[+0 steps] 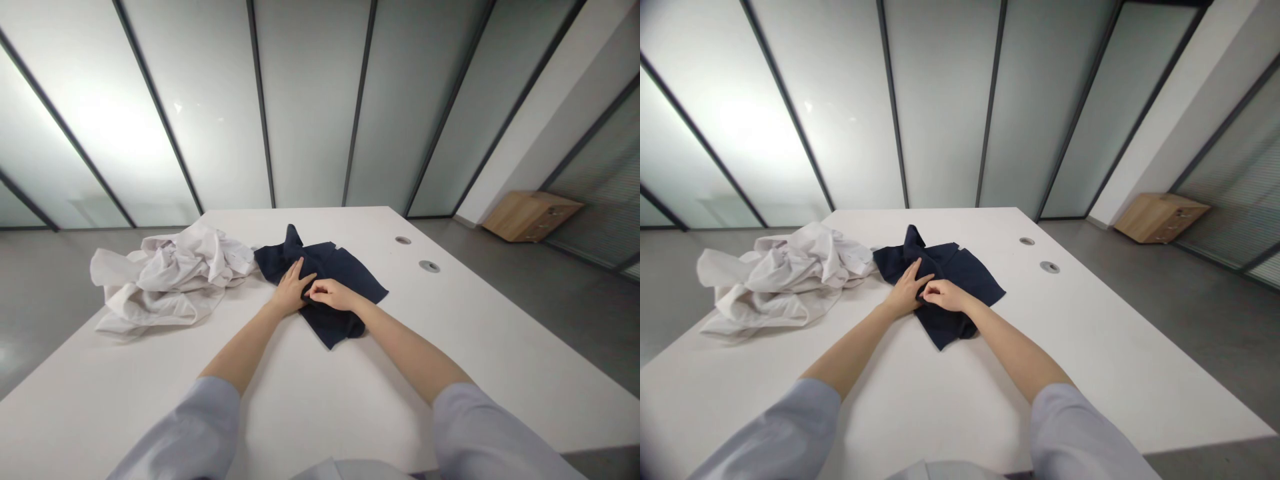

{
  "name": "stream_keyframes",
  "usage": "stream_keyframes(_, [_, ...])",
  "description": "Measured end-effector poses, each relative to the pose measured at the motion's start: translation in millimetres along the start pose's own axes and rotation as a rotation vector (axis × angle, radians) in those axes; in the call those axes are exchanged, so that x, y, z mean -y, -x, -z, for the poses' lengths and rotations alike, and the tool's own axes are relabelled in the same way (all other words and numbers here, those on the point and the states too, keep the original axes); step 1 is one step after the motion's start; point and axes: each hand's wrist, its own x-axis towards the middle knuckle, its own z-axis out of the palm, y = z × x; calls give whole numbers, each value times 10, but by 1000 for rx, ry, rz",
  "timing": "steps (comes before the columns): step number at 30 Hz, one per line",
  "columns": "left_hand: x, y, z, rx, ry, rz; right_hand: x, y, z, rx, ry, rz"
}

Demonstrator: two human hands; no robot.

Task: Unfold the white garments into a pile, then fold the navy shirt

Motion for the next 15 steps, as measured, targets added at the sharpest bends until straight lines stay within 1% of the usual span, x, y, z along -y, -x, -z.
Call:
stream_keyframes(1, [0, -1, -5, 46, 12, 8, -14, -6, 42, -41, -60, -5])
stream_keyframes(2, [8, -4, -15, 79, 23, 25, -51, -7, 103, -120, -93, -13])
stream_keyframes(3, [22, -10, -26, 92, 34, 42, -111, -2, 177, -229, -92, -27])
stream_keyframes(5, [59, -24, -44, 64, 71, 67, -276, 29, 334, -459, -13, -82])
stream_keyframes(6, [77, -31, -48, 33, 104, 75, -369, 52, 405, -536, 27, -124])
stream_keyframes(7, [93, -36, -47, -4, 148, 84, -460, 77, 465, -568, 44, -172])
stream_keyframes(9, [111, -40, -28, -89, 246, 103, -609, 120, 548, -529, 33, -266])
stream_keyframes(11, [115, -33, 13, -191, 313, 118, -687, 136, 586, -433, 49, -354])
stream_keyframes(13, [117, -15, 69, -296, 326, 150, -695, 126, 604, -346, 156, -436])
stream_keyframes(15, [140, 11, 126, -406, 311, 228, -657, 117, 640, -293, 319, -506])
